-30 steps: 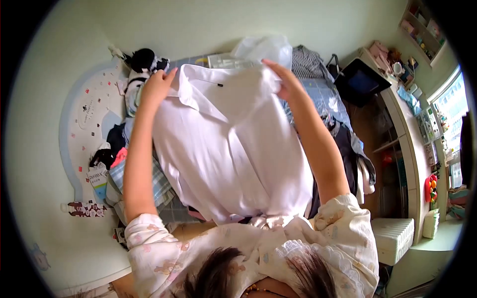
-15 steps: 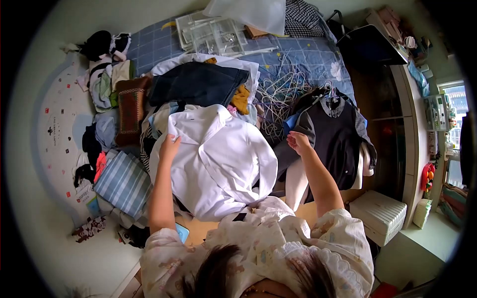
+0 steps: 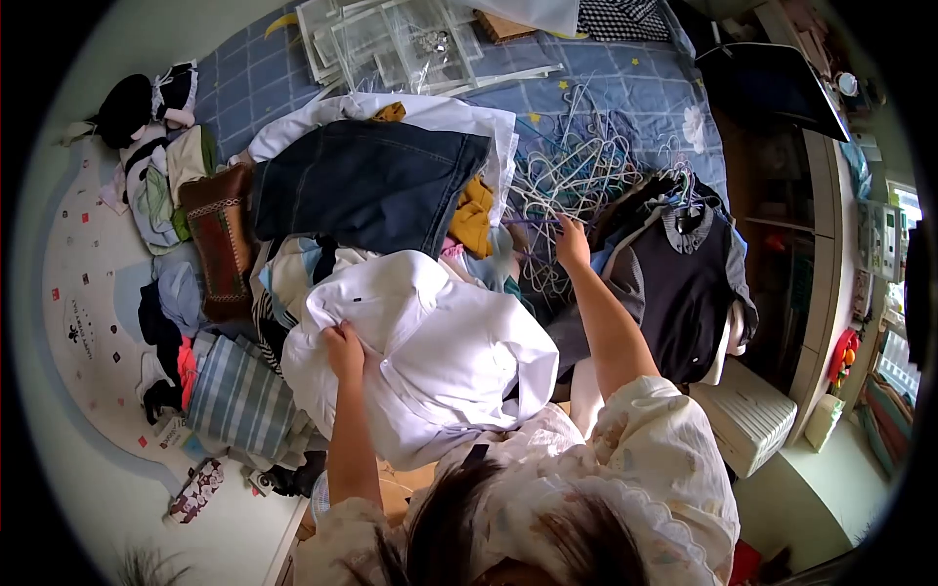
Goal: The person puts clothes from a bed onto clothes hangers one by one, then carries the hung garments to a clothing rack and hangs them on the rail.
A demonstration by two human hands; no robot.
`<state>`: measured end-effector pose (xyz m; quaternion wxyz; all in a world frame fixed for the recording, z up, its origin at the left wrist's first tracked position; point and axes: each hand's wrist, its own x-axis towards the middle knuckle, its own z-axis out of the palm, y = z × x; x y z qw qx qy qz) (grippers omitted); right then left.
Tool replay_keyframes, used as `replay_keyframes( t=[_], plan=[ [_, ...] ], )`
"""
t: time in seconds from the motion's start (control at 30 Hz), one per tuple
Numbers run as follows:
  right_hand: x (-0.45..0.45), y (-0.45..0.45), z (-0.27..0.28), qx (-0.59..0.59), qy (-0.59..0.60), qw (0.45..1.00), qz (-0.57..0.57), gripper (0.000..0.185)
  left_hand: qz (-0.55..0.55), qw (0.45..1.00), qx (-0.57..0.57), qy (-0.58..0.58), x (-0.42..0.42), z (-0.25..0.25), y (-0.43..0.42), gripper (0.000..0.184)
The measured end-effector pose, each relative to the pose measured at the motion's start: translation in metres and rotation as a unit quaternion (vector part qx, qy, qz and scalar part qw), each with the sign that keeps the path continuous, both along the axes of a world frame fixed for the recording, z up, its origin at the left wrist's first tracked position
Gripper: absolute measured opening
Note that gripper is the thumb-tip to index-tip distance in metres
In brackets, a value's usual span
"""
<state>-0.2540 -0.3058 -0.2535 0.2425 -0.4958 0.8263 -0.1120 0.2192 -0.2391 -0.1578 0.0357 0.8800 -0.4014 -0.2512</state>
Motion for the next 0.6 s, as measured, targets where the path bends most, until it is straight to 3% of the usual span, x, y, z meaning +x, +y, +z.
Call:
replay_keyframes(
  t=[0.07,0.1,0.2,0.27,0.37,0.47,0.5,0.6],
  plan=[
    [0.009,-0.018,0.012,0.134,0.012,0.99,0.053,0.039,-0.011,1.0,0.006,0.018,0.005,-0.002,0.001,0.041],
    [0.014,-0.025,0.019,0.144,0.052,0.986,0.073,0.027,-0.016,1.0,-0.001,0.027,0.007,-0.004,0.002,0.041],
    [0.003,-0.035,0.009,0.175,0.127,0.961,0.172,0.016,-0.03,0.998,-0.007,0.049,0.015,-0.008,0.006,0.041],
    [-0.011,-0.027,0.022,0.092,0.186,0.95,0.232,0.011,-0.039,0.998,0.006,0.055,0.019,-0.011,0.004,0.041],
    [-0.032,-0.022,0.057,0.056,0.185,0.942,0.275,0.016,-0.036,0.995,-0.011,0.088,0.025,-0.018,0.005,0.04],
    [-0.038,-0.011,0.085,-0.055,0.194,0.931,0.304,0.015,-0.064,0.985,-0.02,0.159,0.043,-0.029,0.004,0.038],
    [-0.03,-0.009,0.1,-0.117,0.18,0.928,0.303,0.013,-0.126,0.987,0.036,0.091,0.034,0.003,-0.004,0.038],
    [0.011,-0.006,0.142,-0.177,0.149,0.889,0.396,0.012,-0.172,0.978,-0.055,0.104,-0.039,0.125,-0.025,0.037]
  ],
)
